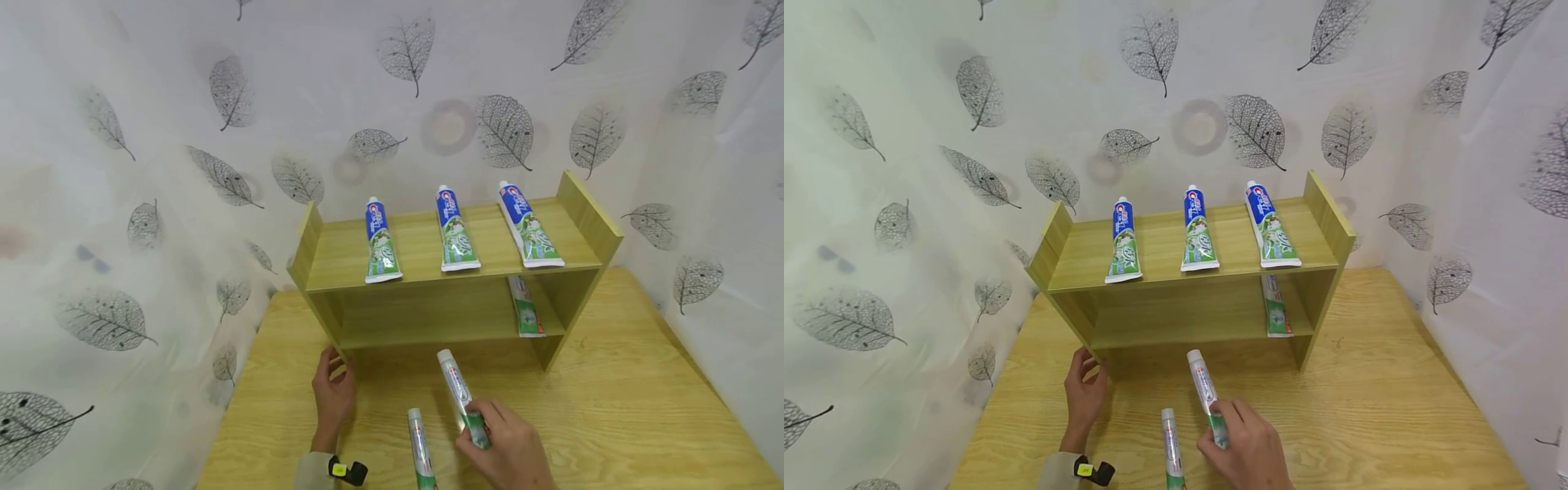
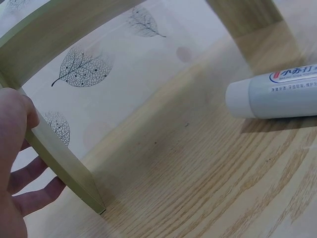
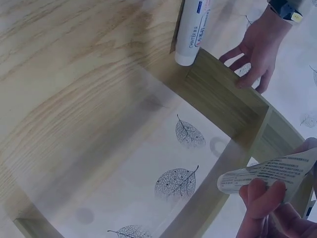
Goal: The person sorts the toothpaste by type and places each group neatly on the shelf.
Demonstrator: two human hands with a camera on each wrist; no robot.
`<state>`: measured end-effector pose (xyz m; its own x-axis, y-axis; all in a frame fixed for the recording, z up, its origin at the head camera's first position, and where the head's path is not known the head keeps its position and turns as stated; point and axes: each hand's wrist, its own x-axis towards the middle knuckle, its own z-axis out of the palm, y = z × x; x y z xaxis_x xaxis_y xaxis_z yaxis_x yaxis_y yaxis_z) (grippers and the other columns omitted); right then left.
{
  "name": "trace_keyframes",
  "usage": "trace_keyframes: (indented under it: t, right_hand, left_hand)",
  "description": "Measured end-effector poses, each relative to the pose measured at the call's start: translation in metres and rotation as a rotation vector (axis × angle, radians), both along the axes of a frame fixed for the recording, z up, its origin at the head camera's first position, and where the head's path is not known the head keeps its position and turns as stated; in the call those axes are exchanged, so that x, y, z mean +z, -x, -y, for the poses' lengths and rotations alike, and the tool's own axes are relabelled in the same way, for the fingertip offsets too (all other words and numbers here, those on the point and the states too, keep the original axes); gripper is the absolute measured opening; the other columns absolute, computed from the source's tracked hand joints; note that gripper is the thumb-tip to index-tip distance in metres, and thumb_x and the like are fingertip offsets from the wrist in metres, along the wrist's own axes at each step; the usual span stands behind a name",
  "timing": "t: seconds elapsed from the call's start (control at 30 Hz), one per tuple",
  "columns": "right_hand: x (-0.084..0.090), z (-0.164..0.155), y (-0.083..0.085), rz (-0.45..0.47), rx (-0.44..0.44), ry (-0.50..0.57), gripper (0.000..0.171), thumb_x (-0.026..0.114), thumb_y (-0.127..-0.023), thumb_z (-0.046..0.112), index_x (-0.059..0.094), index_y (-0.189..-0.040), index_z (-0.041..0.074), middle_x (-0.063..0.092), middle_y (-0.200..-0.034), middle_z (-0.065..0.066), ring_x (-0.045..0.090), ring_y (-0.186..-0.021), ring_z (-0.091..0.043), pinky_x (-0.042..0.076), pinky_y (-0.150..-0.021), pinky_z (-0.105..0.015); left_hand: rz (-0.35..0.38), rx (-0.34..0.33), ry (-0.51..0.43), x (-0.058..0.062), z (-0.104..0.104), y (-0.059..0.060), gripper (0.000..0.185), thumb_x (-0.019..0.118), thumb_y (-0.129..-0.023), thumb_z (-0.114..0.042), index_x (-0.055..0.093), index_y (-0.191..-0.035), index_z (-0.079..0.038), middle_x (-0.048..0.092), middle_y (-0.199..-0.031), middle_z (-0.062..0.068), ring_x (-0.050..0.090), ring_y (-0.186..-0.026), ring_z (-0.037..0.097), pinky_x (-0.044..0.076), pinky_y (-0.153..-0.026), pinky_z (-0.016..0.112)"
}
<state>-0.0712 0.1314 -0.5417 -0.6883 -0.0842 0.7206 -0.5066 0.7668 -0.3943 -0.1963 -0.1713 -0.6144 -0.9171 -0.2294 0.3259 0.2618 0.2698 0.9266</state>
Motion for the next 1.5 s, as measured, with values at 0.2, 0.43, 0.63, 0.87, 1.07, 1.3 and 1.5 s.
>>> trace_keyframes:
  t: [0.2,0.43,0.63,0.87,1.07,1.3,1.5]
  right_hand:
    - [0.009,-0.004,0.004,0.004,0.006,0.037,0.037,0.083,-0.061,0.005,0.075,-0.098,0.005,0.076,-0.085,0.0,0.052,-0.064,0.01,0.044,-0.051,-0.006]
    - [0.017,-0.008,0.006,0.032,0.007,0.058,0.043,0.084,-0.063,0.004,0.075,-0.105,0.004,0.075,-0.085,0.001,0.047,-0.065,0.013,0.041,-0.051,-0.005]
    - [0.02,-0.012,0.012,-0.021,0.023,0.063,0.044,0.079,-0.064,0.004,0.075,-0.107,0.001,0.076,-0.085,-0.003,0.048,-0.062,0.01,0.041,-0.049,-0.006]
    - [0.028,-0.023,0.032,-0.066,-0.012,0.025,0.048,0.076,-0.066,0.006,0.072,-0.112,-0.005,0.077,-0.088,-0.013,0.054,-0.057,0.002,0.041,-0.047,-0.007]
    - [0.039,-0.028,0.05,-0.042,-0.064,0.017,0.043,0.078,-0.069,0.003,0.072,-0.111,-0.005,0.078,-0.089,-0.015,0.062,-0.057,-0.006,0.048,-0.049,-0.012]
    - [0.048,-0.026,0.069,-0.02,-0.121,0.011,0.032,0.079,-0.073,0.002,0.074,-0.104,-0.002,0.076,-0.084,-0.012,0.049,-0.058,-0.001,0.042,-0.049,-0.015]
    - [0.053,-0.023,0.087,0.025,-0.143,-0.011,0.026,0.082,-0.076,0.003,0.075,-0.101,-0.002,0.077,-0.084,-0.016,0.044,-0.055,-0.005,0.039,-0.047,-0.019]
  left_hand:
    - [-0.023,-0.006,0.006,0.001,0.0,0.0,0.037,0.07,-0.104,0.001,0.068,-0.139,-0.009,0.072,-0.126,0.02,0.072,-0.109,0.024,0.064,-0.083,0.025]
    - [-0.021,-0.007,0.003,0.0,-0.001,-0.001,0.038,0.071,-0.104,0.001,0.068,-0.14,-0.008,0.072,-0.126,0.021,0.071,-0.108,0.017,0.064,-0.083,0.025]
    - [-0.031,-0.003,0.007,-0.001,0.001,-0.001,0.04,0.071,-0.103,0.002,0.068,-0.141,-0.008,0.072,-0.126,0.022,0.07,-0.107,0.011,0.064,-0.083,0.025]
    - [-0.02,-0.01,-0.002,-0.002,0.002,-0.001,0.041,0.071,-0.103,0.002,0.068,-0.142,-0.01,0.072,-0.127,0.018,0.07,-0.108,0.011,0.064,-0.083,0.023]
    - [-0.007,-0.008,-0.004,-0.002,0.001,0.0,0.041,0.07,-0.103,0.003,0.067,-0.143,-0.009,0.071,-0.129,0.017,0.072,-0.11,0.019,0.063,-0.084,0.021]
    - [0.015,-0.015,-0.004,0.001,0.0,-0.001,0.042,0.07,-0.102,0.005,0.067,-0.141,-0.008,0.071,-0.13,0.018,0.072,-0.113,0.036,0.062,-0.083,0.018]
    - [0.008,-0.018,-0.005,0.001,0.0,-0.001,0.043,0.069,-0.103,0.005,0.066,-0.143,-0.008,0.071,-0.13,0.019,0.072,-0.114,0.038,0.062,-0.084,0.019]
